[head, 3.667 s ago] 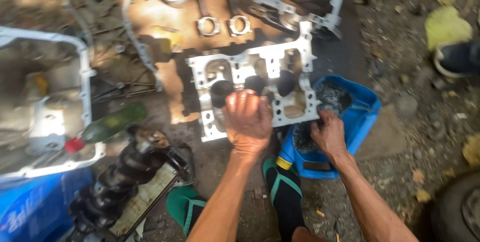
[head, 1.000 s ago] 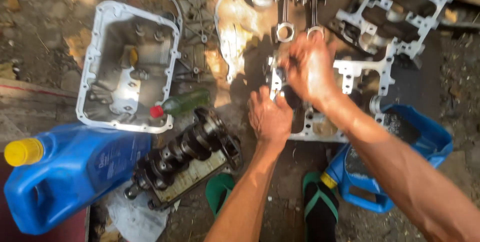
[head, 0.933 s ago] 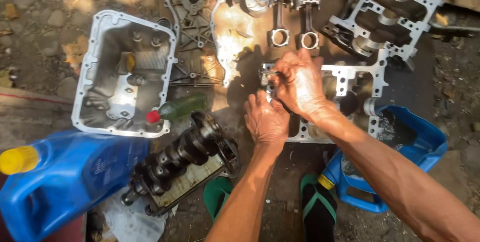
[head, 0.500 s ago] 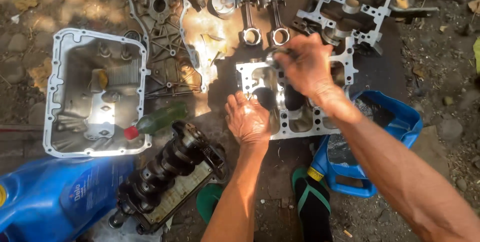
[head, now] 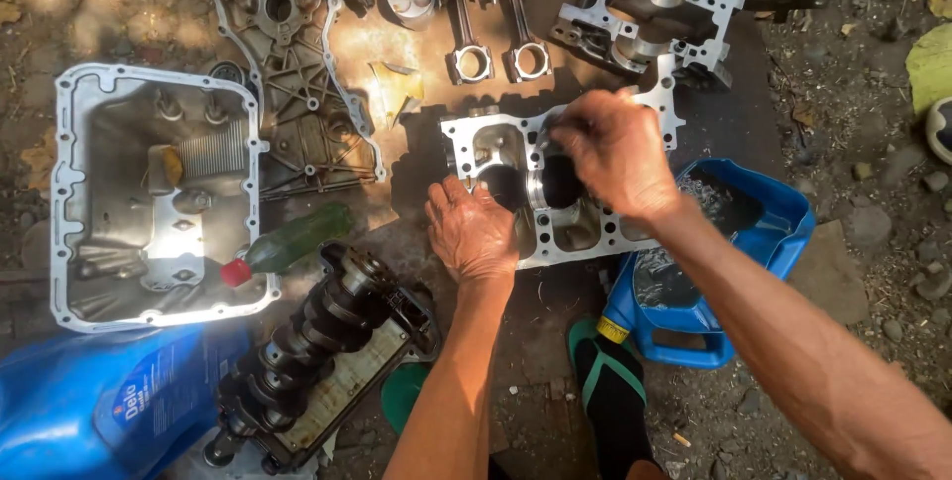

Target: Cleaning and inspecting engine components including the cylinder block and pistons

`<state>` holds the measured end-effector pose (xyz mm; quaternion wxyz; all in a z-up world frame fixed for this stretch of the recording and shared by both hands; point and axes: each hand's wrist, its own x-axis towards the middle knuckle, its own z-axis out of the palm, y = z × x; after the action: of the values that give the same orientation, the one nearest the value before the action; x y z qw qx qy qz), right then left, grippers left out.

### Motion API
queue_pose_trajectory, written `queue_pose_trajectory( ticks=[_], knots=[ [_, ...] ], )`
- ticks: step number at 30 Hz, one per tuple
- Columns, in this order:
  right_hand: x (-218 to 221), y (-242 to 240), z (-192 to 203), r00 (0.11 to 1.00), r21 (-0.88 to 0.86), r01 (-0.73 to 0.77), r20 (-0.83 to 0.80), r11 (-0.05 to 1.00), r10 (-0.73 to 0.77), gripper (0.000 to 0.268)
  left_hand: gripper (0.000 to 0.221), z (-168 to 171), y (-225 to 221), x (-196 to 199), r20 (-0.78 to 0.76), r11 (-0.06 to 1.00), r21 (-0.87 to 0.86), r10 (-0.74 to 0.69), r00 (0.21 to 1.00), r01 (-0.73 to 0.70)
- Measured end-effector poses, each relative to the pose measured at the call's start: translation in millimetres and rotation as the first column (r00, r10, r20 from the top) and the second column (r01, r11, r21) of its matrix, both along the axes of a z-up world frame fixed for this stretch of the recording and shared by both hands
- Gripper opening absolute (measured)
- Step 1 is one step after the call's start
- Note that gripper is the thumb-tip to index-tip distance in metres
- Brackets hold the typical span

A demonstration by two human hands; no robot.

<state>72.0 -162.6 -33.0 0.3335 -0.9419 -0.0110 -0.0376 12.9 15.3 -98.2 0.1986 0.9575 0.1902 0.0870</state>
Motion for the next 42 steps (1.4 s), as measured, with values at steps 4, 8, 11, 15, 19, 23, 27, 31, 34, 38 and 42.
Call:
queue_pose_trajectory(
  ticks=[4, 8, 11, 15, 19, 23, 27, 31, 34, 38, 42],
  knots=[
    [21.7, 27.6, 2.8, 0.985, -0.510, -0.173, -0.070, 0.843, 0.160, 0.014, 0.026, -8.3, 0.8, 0.6, 0.008, 1.000, 0.007, 0.027, 1.000, -0.027],
    [5.2, 26.0, 5.8, 0.873, -0.116, -0.195, 0.433, 0.974, 0.227, 0.013, 0.023, 5.0, -3.7, -3.4, 0.064, 1.000, 0.001, 0.027, 0.998, -0.027],
    [-7.9, 13.5, -25.5, 0.914, -0.370, -0.131, 0.314, 0.920, 0.257, 0.027, 0.026, 2.2, -3.8, -0.9, 0.012, 0.999, 0.019, 0.042, 0.999, -0.042],
    [23.1, 10.9, -0.1, 0.982, -0.395, -0.033, 0.157, 0.918, 0.102, 0.018, 0.029, 13.6, -5.4, -2.7, 0.003, 1.000, 0.001, -0.013, 1.000, 0.013],
    [2.5, -58.1, 20.5, 0.956, -0.046, 0.131, 0.269, 0.990, -0.114, 0.017, 0.028, 11.9, -2.7, 2.3, -0.058, 1.000, -0.010, 0.004, 0.998, -0.005],
    [-74.4, -149.1, -26.4, 0.940, -0.119, 0.327, 0.144, 0.938, -0.309, 0.021, 0.027, 27.2, -3.3, -0.3, -0.074, 0.999, -0.045, -0.005, 0.997, 0.002],
    [-108.0, -191.1, -116.2, 0.843, -0.312, 0.291, -0.363, 0.904, -0.397, 0.027, 0.028, 15.0, -2.8, -2.3, -0.082, 0.999, -0.037, 0.005, 0.997, -0.008],
    [-115.2, -212.6, -211.5, 0.796, -0.457, 0.039, -0.523, 0.888, -0.304, 0.051, 0.026, 16.1, -3.5, -4.5, -0.121, 0.999, -0.037, -0.006, 0.993, 0.001],
    [-108.4, -200.1, -207.9, 0.789, -0.505, -0.009, -0.534, 0.863, -0.304, 0.050, 0.026, 20.2, -5.6, 5.3, -0.088, 0.999, -0.046, -0.003, 0.996, -0.001],
    [-118.2, -178.2, -116.8, 0.856, -0.537, 0.050, -0.412, 0.842, -0.313, 0.027, 0.025, 24.1, -8.0, -2.1, -0.052, 0.999, -0.033, 0.015, 0.999, -0.017],
    [-136.7, -175.8, -95.2, 0.987, -0.534, 0.153, 0.037, 0.832, -0.158, 0.015, 0.025, 23.0, -10.2, 1.4, -0.038, 1.000, -0.025, 0.015, 0.999, -0.016]
  ],
)
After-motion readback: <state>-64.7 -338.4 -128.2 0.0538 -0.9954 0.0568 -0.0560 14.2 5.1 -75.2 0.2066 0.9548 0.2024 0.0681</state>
